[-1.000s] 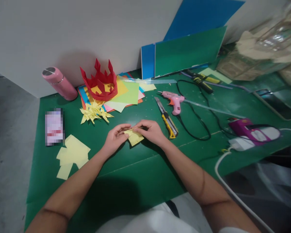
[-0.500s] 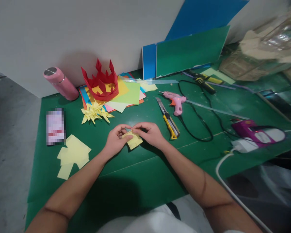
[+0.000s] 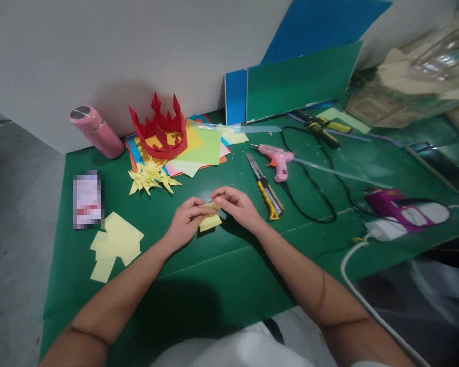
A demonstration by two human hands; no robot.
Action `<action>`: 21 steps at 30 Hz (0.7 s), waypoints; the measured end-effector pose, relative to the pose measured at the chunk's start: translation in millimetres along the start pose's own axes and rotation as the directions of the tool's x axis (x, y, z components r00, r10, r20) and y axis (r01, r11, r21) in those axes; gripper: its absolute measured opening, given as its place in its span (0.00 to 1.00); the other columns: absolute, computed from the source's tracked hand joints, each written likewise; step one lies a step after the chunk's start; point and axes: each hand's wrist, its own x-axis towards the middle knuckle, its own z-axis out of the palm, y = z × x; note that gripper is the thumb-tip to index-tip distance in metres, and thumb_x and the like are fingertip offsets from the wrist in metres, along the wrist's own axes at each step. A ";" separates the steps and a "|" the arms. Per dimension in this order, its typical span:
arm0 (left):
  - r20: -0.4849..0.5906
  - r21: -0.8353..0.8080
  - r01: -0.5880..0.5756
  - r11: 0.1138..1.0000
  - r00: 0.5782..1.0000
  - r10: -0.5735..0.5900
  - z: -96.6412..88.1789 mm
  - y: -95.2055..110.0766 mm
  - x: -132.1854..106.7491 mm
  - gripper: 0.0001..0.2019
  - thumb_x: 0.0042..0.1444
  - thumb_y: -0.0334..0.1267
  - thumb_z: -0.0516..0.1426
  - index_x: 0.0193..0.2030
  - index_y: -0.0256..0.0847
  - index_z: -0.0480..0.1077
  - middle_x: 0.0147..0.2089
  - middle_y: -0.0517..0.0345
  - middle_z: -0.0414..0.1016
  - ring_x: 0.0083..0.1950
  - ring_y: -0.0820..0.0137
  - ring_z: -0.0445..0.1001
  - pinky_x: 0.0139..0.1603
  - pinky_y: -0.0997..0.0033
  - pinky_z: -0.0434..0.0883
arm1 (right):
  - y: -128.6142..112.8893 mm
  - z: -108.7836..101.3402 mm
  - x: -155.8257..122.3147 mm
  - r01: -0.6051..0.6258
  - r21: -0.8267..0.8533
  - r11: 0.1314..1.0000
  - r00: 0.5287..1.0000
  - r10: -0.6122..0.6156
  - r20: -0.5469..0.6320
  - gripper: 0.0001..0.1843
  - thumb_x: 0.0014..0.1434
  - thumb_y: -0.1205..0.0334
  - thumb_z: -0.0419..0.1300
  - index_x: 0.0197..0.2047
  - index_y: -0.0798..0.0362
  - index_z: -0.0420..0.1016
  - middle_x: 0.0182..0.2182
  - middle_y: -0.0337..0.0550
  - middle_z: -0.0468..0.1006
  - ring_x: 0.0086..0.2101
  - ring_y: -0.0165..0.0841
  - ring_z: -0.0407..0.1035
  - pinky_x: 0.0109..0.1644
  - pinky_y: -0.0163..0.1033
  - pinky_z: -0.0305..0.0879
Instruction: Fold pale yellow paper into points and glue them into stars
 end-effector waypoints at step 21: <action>-0.252 0.063 0.093 0.994 0.965 -0.074 0.1 2.3 1.6 0.10 0.58 0.38 0.57 0.43 0.45 0.78 0.43 0.55 0.77 0.44 0.70 0.74 0.46 0.70 0.72 | 3.8 11.2 -3.4 -0.025 0.112 0.993 0.989 0.008 0.146 0.23 0.53 0.61 0.62 0.46 0.46 0.52 0.33 0.34 0.66 0.31 0.26 0.65 0.35 0.34 0.64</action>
